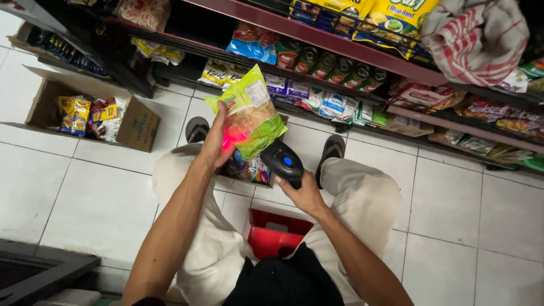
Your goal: The person sits on a low stool in a store aisle and repeatedly picks packaged snack items from a cardboard box on the floor. They use a handheld barcode scanner to scan each item, then place the scanned items onto the lower shelf. The process is repeated for several different snack packages.
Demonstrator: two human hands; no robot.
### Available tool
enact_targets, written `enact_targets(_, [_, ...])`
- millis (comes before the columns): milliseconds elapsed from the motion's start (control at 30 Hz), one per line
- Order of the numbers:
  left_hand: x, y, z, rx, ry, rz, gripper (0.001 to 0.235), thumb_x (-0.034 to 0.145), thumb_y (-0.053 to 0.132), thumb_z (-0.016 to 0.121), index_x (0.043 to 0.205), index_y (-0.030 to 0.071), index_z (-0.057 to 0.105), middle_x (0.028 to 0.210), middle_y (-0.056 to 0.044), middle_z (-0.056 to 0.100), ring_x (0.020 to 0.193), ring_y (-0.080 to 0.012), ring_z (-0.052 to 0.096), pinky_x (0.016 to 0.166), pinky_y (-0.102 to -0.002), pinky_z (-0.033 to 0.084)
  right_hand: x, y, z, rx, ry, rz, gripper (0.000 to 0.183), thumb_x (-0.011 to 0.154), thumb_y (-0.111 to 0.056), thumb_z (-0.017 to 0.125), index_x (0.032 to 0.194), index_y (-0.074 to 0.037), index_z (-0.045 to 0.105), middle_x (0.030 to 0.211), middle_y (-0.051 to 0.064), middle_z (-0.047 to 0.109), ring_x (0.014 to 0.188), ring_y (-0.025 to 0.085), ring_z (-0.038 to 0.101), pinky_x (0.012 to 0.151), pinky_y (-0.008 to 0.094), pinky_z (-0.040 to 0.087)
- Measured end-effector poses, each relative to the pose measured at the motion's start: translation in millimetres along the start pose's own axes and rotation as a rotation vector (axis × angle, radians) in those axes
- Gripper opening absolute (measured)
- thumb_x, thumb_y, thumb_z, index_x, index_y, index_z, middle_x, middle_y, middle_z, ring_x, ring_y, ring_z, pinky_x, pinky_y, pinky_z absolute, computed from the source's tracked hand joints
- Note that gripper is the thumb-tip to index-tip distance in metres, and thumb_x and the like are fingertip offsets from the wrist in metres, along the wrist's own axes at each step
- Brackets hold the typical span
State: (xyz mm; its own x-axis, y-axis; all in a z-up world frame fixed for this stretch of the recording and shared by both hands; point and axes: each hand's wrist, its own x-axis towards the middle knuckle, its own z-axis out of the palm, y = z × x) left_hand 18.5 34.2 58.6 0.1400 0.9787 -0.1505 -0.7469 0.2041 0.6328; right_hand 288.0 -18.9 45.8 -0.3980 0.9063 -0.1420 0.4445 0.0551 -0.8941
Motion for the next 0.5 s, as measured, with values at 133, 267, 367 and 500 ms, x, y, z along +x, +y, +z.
enact_targets(133, [-2.7, 2.5, 7.2, 0.012, 0.005, 0.006, 0.080, 0.100, 0.064, 0.043, 0.153, 0.004, 0.040, 0.153, -0.018, 0.051, 0.142, -0.0294, 0.050, 0.122, -0.048, 0.038, -1.7, 2.9, -0.5, -0.003, 0.027, -0.107, 0.028, 0.091, -0.026, 0.076, 0.103, 0.000, 0.071, 0.069, 0.003, 0.066, 0.062, 0.011, 0.055, 0.060, 0.032, 0.050])
enact_targets(267, [-3.5, 2.6, 6.8, 0.064, 0.024, -0.022, 0.084, 0.098, 0.067, 0.042, 0.153, 0.005, 0.040, 0.152, -0.018, 0.051, 0.142, -0.0289, 0.050, 0.120, -0.048, 0.038, -2.3, 1.6, -2.5, -0.030, 0.026, -0.068, 0.027, 0.091, -0.026, 0.077, 0.099, 0.000, 0.072, 0.065, 0.003, 0.064, 0.060, 0.012, 0.053, 0.058, 0.032, 0.049])
enact_targets(367, [-1.9, 0.5, 4.5, 0.065, 0.041, -0.033, 0.086, 0.097, 0.069, 0.042, 0.154, 0.005, 0.040, 0.153, -0.018, 0.051, 0.143, -0.0286, 0.049, 0.120, -0.047, 0.037, -2.7, -1.5, -3.1, -0.015, 0.026, -0.051, 0.028, 0.091, -0.026, 0.077, 0.097, 0.000, 0.071, 0.065, 0.003, 0.063, 0.059, 0.012, 0.053, 0.057, 0.033, 0.048])
enact_targets(500, [-2.2, 0.0, 3.8, 0.053, 0.026, -0.029, 0.087, 0.097, 0.069, 0.042, 0.155, 0.005, 0.038, 0.154, -0.017, 0.050, 0.144, -0.0291, 0.048, 0.121, -0.048, 0.036, -2.8, -1.2, -3.5, 0.055, 0.000, 0.004, 0.028, 0.092, -0.026, 0.076, 0.095, 0.000, 0.069, 0.065, 0.003, 0.062, 0.059, 0.011, 0.054, 0.057, 0.032, 0.048])
